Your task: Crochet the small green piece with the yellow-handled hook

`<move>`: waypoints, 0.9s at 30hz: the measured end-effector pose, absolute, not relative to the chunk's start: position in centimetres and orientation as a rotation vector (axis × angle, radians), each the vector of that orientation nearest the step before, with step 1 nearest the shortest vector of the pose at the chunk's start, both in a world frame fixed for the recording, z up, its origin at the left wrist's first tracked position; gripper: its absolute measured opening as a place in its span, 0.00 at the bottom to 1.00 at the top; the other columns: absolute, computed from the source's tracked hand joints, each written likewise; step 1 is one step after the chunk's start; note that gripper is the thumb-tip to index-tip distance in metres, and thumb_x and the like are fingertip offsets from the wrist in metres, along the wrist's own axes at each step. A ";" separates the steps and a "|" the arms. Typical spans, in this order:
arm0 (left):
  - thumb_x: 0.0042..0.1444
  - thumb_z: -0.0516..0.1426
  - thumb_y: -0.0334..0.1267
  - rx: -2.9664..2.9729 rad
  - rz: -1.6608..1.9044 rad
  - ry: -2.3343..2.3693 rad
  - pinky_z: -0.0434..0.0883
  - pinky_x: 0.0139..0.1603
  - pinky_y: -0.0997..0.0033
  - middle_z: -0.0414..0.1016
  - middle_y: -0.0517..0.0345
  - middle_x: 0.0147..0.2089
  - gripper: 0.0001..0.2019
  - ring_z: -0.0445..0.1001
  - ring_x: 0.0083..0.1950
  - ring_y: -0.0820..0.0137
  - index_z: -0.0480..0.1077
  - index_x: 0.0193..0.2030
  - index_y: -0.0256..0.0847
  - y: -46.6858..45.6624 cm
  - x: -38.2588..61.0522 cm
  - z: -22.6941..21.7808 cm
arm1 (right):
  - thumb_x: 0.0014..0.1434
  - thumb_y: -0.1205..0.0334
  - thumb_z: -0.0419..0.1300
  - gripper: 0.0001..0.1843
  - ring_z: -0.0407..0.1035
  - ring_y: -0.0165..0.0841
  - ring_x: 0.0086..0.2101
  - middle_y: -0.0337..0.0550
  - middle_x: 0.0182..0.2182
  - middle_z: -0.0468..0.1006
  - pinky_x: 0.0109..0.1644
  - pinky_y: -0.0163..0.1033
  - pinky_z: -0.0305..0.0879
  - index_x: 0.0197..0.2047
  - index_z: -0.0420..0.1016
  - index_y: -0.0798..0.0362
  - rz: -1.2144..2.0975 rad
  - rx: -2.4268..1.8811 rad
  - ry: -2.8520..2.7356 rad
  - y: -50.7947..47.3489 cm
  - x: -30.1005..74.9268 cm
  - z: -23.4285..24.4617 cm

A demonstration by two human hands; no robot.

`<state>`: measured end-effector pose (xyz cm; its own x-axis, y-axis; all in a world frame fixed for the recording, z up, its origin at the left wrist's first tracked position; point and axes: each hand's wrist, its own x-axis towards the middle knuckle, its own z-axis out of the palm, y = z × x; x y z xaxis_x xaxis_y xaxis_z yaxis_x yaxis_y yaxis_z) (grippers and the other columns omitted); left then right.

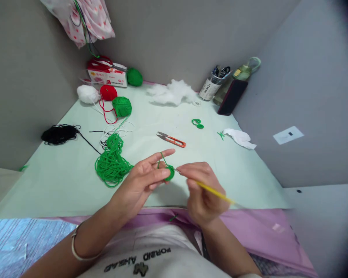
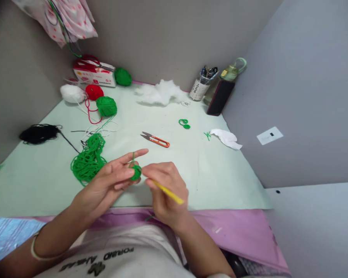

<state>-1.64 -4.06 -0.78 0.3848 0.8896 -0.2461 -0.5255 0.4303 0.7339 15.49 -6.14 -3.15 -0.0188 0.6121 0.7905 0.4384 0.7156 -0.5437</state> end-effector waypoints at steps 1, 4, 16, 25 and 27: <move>0.53 0.73 0.35 0.613 0.985 0.705 0.56 0.29 0.75 0.66 0.67 0.31 0.25 0.49 0.25 0.81 0.82 0.60 0.40 -3.9 -1.9 -0.7 | 0.73 0.69 0.58 0.14 0.78 0.37 0.37 0.45 0.39 0.85 0.39 0.45 0.77 0.52 0.83 0.46 0.299 -0.850 -1.562 -6.2 15.5 -2.7; 0.53 0.73 0.35 0.665 1.025 0.734 0.58 0.31 0.75 0.67 0.64 0.35 0.23 0.53 0.28 0.79 0.84 0.57 0.44 -3.8 -2.2 -0.6 | 0.73 0.65 0.59 0.11 0.75 0.34 0.32 0.42 0.34 0.83 0.35 0.41 0.74 0.45 0.84 0.47 0.604 -0.834 -1.311 -6.1 15.6 -1.7; 0.55 0.72 0.36 0.789 1.027 0.764 0.60 0.32 0.77 0.72 0.63 0.37 0.25 0.63 0.32 0.76 0.82 0.61 0.53 -3.9 -1.1 -1.0 | 0.73 0.60 0.63 0.09 0.74 0.30 0.34 0.40 0.35 0.82 0.42 0.37 0.72 0.43 0.86 0.47 0.939 -0.795 -1.161 -5.1 15.5 -2.5; 0.54 0.67 0.33 0.639 0.928 0.577 0.72 0.43 0.72 0.71 0.62 0.39 0.17 0.55 0.24 0.84 0.87 0.51 0.43 -3.6 -1.7 -1.0 | 0.66 0.54 0.70 0.09 0.71 0.27 0.27 0.38 0.28 0.80 0.35 0.34 0.72 0.36 0.86 0.49 1.243 -0.770 -0.927 -4.5 16.1 -1.6; 0.56 0.68 0.35 0.716 0.958 0.622 0.72 0.47 0.72 0.75 0.59 0.40 0.18 0.69 0.33 0.76 0.86 0.54 0.46 -3.8 -1.4 -1.1 | 0.65 0.53 0.71 0.08 0.74 0.29 0.29 0.39 0.30 0.82 0.36 0.35 0.73 0.37 0.87 0.47 1.202 -0.764 -0.971 -4.7 15.7 -1.8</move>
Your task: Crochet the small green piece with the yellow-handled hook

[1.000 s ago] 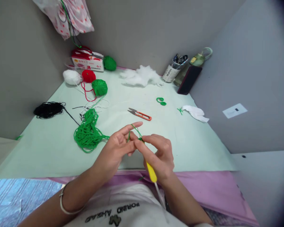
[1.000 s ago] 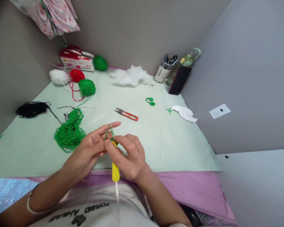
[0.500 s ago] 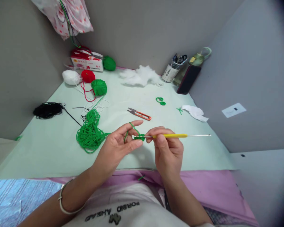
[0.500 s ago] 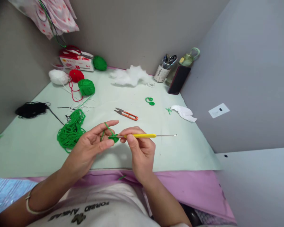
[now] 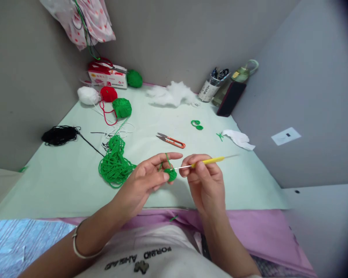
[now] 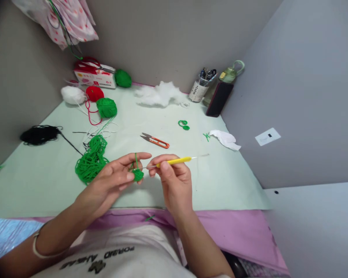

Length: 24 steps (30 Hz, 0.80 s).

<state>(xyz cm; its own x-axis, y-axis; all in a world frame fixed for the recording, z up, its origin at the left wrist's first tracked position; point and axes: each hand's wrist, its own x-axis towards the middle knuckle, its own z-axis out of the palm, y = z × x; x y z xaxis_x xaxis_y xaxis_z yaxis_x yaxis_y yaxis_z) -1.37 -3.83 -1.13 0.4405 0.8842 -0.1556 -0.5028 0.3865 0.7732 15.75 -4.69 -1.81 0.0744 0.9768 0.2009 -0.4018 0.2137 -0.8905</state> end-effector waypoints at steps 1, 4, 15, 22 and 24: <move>0.57 0.69 0.36 0.755 0.972 0.642 0.72 0.50 0.71 0.77 0.57 0.42 0.18 0.73 0.40 0.72 0.85 0.55 0.47 -4.0 -1.2 -1.2 | 0.65 0.53 0.71 0.08 0.75 0.30 0.31 0.40 0.32 0.84 0.38 0.36 0.74 0.38 0.87 0.46 1.166 -0.769 -1.002 -4.8 15.6 -2.0; 0.59 0.70 0.39 0.825 1.001 0.687 0.70 0.57 0.68 0.80 0.56 0.46 0.17 0.75 0.51 0.65 0.84 0.56 0.51 -4.3 -1.0 -1.4 | 0.69 0.55 0.67 0.07 0.78 0.32 0.36 0.42 0.38 0.87 0.41 0.38 0.75 0.42 0.88 0.44 1.089 -0.801 -1.074 -4.9 15.3 -2.4; 0.54 0.74 0.41 0.854 1.062 0.837 0.58 0.28 0.75 0.75 0.63 0.35 0.30 0.60 0.29 0.76 0.79 0.65 0.54 -4.1 -1.4 -1.1 | 0.66 0.57 0.71 0.05 0.76 0.31 0.32 0.40 0.35 0.84 0.38 0.38 0.74 0.44 0.88 0.44 1.040 -0.827 -1.147 -5.0 15.4 -1.9; 0.53 0.74 0.37 0.823 1.166 0.852 0.66 0.39 0.74 0.74 0.64 0.33 0.31 0.66 0.33 0.74 0.79 0.65 0.49 -4.8 -1.0 -0.2 | 0.68 0.72 0.63 0.19 0.79 0.37 0.40 0.45 0.42 0.84 0.41 0.43 0.77 0.55 0.85 0.42 0.250 -0.947 -1.687 -6.1 15.0 -1.9; 0.53 0.75 0.39 0.686 1.100 0.767 0.64 0.35 0.75 0.70 0.67 0.30 0.29 0.60 0.28 0.78 0.80 0.63 0.46 -4.8 -1.0 -0.2 | 0.67 0.74 0.63 0.23 0.79 0.38 0.42 0.47 0.44 0.84 0.42 0.44 0.77 0.59 0.83 0.41 0.034 -0.907 -1.722 -6.2 14.8 -2.1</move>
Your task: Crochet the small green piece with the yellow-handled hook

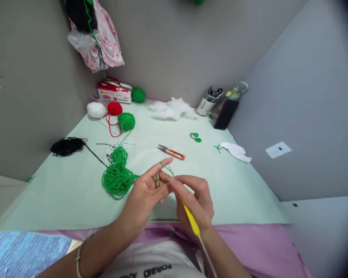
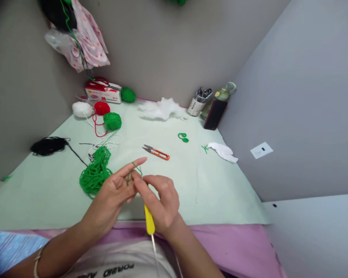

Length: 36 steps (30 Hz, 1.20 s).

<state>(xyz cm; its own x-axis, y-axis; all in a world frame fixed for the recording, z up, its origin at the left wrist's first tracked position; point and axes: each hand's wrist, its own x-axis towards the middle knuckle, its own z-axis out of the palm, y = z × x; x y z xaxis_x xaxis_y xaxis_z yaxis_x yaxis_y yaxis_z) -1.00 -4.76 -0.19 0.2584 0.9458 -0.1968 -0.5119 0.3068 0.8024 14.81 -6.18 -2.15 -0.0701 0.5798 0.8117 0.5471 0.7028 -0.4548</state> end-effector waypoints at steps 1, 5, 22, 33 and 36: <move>0.54 0.75 0.39 0.616 1.052 0.722 0.65 0.35 0.75 0.68 0.68 0.29 0.27 0.56 0.26 0.80 0.81 0.61 0.44 -4.6 -1.1 -0.2 | 0.67 0.74 0.62 0.22 0.79 0.38 0.42 0.47 0.44 0.84 0.42 0.44 0.77 0.58 0.83 0.42 0.040 -0.899 -1.698 -6.1 14.7 -2.1; 0.53 0.74 0.36 0.496 1.071 0.680 0.68 0.44 0.73 0.69 0.67 0.30 0.23 0.58 0.27 0.81 0.83 0.57 0.42 -4.1 -1.3 -0.1 | 0.72 0.71 0.58 0.15 0.75 0.35 0.35 0.42 0.34 0.82 0.37 0.42 0.73 0.46 0.84 0.44 0.421 -0.909 -1.445 -5.5 14.5 -1.6; 0.54 0.74 0.39 0.568 1.089 0.713 0.68 0.44 0.70 0.64 0.70 0.25 0.15 0.55 0.26 0.78 0.83 0.48 0.40 -3.9 -1.6 0.0 | 0.71 0.63 0.63 0.10 0.73 0.33 0.32 0.43 0.34 0.82 0.35 0.41 0.70 0.41 0.87 0.47 0.793 -0.860 -1.230 -5.1 14.6 -1.0; 0.51 0.74 0.41 0.575 1.075 0.761 0.69 0.43 0.69 0.63 0.69 0.23 0.11 0.55 0.26 0.77 0.82 0.38 0.42 -3.8 -0.8 -0.3 | 0.72 0.67 0.61 0.12 0.74 0.36 0.35 0.41 0.35 0.83 0.39 0.44 0.70 0.44 0.86 0.45 0.642 -0.857 -1.319 -5.4 15.2 -1.5; 0.50 0.75 0.40 0.576 1.071 0.771 0.69 0.42 0.70 0.64 0.68 0.25 0.11 0.56 0.26 0.76 0.82 0.37 0.42 -3.8 -0.7 -0.3 | 0.72 0.67 0.61 0.12 0.74 0.36 0.35 0.41 0.34 0.83 0.40 0.44 0.71 0.44 0.86 0.46 0.637 -0.855 -1.322 -5.4 15.2 -1.5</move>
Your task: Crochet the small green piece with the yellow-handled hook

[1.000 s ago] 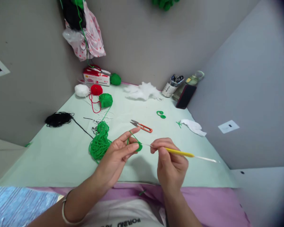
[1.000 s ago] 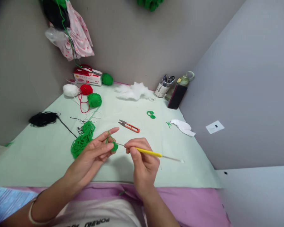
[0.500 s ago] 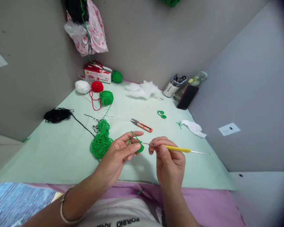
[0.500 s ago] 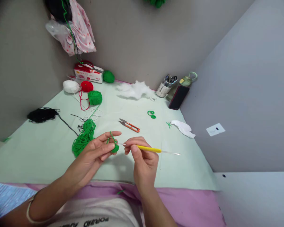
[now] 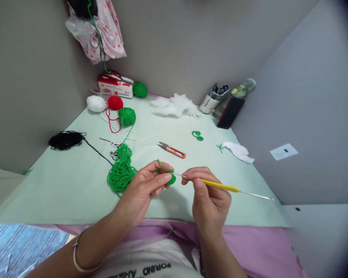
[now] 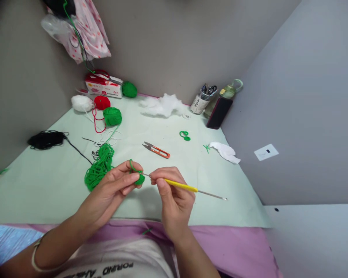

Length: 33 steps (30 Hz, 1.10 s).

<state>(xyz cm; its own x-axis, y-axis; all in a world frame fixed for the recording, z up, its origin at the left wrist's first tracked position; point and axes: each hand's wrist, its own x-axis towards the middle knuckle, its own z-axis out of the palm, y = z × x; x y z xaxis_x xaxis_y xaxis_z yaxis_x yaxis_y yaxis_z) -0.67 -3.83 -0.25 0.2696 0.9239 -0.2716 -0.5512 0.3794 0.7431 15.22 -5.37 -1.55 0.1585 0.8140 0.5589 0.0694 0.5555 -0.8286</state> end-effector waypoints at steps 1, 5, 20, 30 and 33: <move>0.50 0.75 0.40 0.578 1.071 0.775 0.68 0.41 0.70 0.65 0.68 0.26 0.11 0.56 0.27 0.76 0.81 0.37 0.42 -3.8 -0.6 -0.3 | 0.72 0.67 0.61 0.11 0.74 0.36 0.35 0.41 0.34 0.83 0.40 0.44 0.71 0.44 0.86 0.46 0.632 -0.859 -1.323 -5.4 15.2 -1.5; 0.50 0.75 0.40 0.590 1.073 0.785 0.68 0.41 0.71 0.64 0.68 0.25 0.11 0.56 0.26 0.77 0.81 0.36 0.42 -3.8 -0.5 -0.3 | 0.71 0.66 0.61 0.10 0.75 0.37 0.35 0.43 0.34 0.84 0.39 0.45 0.72 0.43 0.85 0.46 0.596 -0.905 -1.337 -5.4 15.3 -1.6; 0.50 0.75 0.40 0.603 1.088 0.793 0.68 0.40 0.70 0.65 0.67 0.28 0.11 0.56 0.27 0.76 0.80 0.36 0.43 -3.8 -0.2 -0.5 | 0.68 0.75 0.60 0.17 0.79 0.38 0.38 0.44 0.39 0.85 0.39 0.46 0.76 0.52 0.82 0.45 0.228 -0.924 -1.577 -6.2 15.5 -2.5; 0.50 0.75 0.40 0.603 1.074 0.782 0.67 0.39 0.72 0.65 0.67 0.27 0.11 0.56 0.27 0.77 0.80 0.36 0.42 -3.7 -0.2 -0.6 | 0.68 0.75 0.59 0.17 0.79 0.38 0.38 0.45 0.39 0.85 0.39 0.45 0.76 0.51 0.81 0.45 0.223 -0.923 -1.591 -6.1 15.6 -2.4; 0.50 0.75 0.40 0.613 1.084 0.786 0.66 0.38 0.73 0.65 0.67 0.27 0.12 0.58 0.27 0.77 0.80 0.36 0.41 -3.6 -0.1 -0.7 | 0.68 0.76 0.59 0.17 0.79 0.37 0.38 0.45 0.39 0.84 0.39 0.44 0.77 0.52 0.81 0.48 0.194 -0.896 -1.616 -6.0 15.5 -2.3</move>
